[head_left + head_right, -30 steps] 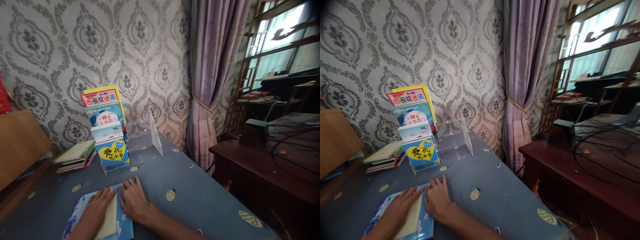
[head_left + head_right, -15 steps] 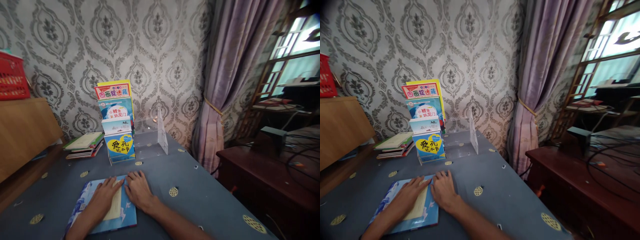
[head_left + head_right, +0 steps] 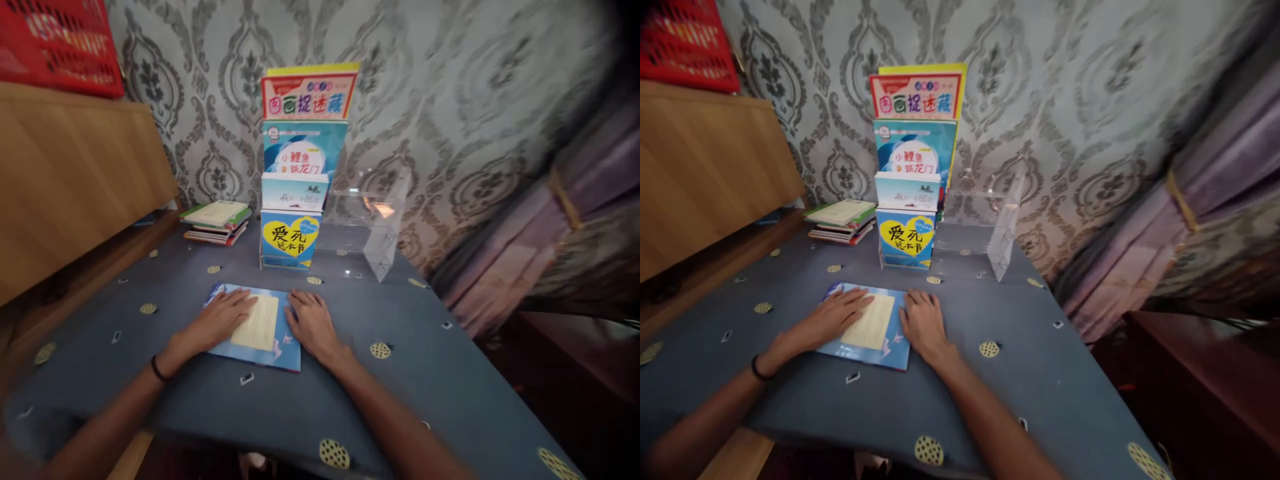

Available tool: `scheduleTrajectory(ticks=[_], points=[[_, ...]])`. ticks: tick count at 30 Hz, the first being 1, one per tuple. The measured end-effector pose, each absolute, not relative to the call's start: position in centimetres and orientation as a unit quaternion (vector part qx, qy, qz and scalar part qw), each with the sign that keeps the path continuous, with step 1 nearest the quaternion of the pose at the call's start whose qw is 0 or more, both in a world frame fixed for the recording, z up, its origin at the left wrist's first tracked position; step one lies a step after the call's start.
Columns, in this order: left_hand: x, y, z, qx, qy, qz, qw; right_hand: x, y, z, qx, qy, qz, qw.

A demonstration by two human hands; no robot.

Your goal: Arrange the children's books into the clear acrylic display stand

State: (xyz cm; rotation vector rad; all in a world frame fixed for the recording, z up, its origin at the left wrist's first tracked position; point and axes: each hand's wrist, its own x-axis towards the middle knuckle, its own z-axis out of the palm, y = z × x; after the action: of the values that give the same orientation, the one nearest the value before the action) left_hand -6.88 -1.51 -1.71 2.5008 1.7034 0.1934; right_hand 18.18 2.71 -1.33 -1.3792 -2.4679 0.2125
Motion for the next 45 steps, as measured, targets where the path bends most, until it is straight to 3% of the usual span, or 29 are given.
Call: scheduleTrajectory(ticks=[9, 13, 19, 29, 38, 45], points=[[-12.7, -3.1, -1.4, 0.77, 0.627, 0.074, 0.086, 18.4, 3.6, -3.1, -0.454, -0.873, 0.051, 0.17], [-12.5, -3.7, -1.0, 0.776, 0.624, 0.069, 0.055, 18.8, 3.1, -3.4, -0.434, -0.882, 0.049, 0.177], [-10.7, -6.7, -1.0, 0.833, 0.548, 0.039, 0.064, 19.5, 0.8, -3.4, -0.336, -0.926, 0.057, 0.161], [-9.7, -7.4, -1.6, 0.865, 0.498, 0.041, 0.046, 19.8, 1.2, -2.5, -0.341, -0.919, 0.14, 0.143], [-9.1, -6.4, -0.3, 0.807, 0.561, 0.167, 0.079, 21.5, 2.5, -1.0, -0.355, -0.823, 0.33, 0.296], [-9.9, -6.9, -1.2, 0.733, 0.583, 0.323, 0.14, 21.0, 3.8, -2.0, -0.327, -0.761, 0.375, 0.416]])
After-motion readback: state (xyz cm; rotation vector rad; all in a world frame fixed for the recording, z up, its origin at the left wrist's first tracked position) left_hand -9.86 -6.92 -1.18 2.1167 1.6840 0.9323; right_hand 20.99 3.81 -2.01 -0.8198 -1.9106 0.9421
